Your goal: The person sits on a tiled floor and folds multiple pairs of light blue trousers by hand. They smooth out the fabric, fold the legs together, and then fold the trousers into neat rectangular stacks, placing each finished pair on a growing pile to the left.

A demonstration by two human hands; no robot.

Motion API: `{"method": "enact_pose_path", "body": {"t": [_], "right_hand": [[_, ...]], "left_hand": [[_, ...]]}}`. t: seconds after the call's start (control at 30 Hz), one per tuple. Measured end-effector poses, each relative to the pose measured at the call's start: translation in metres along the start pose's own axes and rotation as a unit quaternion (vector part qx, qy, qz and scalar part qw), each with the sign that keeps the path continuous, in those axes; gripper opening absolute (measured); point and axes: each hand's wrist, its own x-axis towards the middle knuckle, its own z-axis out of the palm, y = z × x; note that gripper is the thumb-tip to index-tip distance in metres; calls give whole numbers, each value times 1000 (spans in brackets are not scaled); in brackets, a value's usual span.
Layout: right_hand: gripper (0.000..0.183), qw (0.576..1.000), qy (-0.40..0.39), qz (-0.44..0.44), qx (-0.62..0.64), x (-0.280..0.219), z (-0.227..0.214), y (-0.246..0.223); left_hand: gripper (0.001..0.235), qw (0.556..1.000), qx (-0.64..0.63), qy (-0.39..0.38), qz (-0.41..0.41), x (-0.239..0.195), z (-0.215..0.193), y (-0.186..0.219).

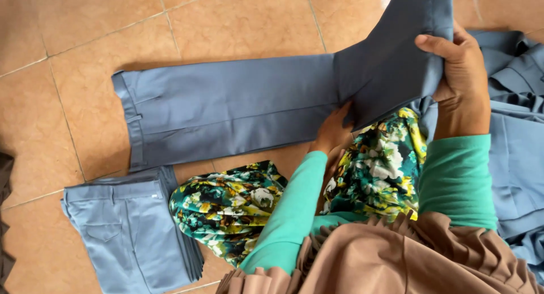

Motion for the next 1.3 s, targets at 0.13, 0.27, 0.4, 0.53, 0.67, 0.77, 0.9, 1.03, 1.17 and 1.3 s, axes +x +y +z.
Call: {"method": "enact_pose_path", "body": {"t": [0.13,0.27,0.4,0.53,0.67,0.77,0.9,1.03,1.17,1.3], "right_hand": [[38,999,0,-11,-47,15,25,20],[71,989,-117,10,-87,29,82,104],[72,964,-256,47,-56,11,135,189],[54,960,-233,65,-139,24,101,233],[39,970,-77,38,-227,65,33,285],[36,941,-7,5,-338,84,-8,310],[44,815,89,-342,-459,73,14,322],[48,769,33,-434,-468,43,93,317],[51,716,-60,-334,-610,41,87,360],[52,674,-25,-324,-663,59,1,339]], "left_hand": [[64,986,-150,-57,-52,35,14,-42],[52,956,-249,131,80,31,-17,-133],[85,755,-565,303,-133,-37,-110,-181],[121,642,-637,334,-266,-64,-155,-124],[80,837,-270,371,-298,-46,-132,-229],[58,866,-16,430,-253,-50,-126,-243],[65,828,262,480,-123,-67,-138,-132],[56,878,317,356,-40,-36,-102,-103],[65,898,372,195,-127,-31,-93,-122],[57,832,460,248,-184,-61,-135,-142]]}}
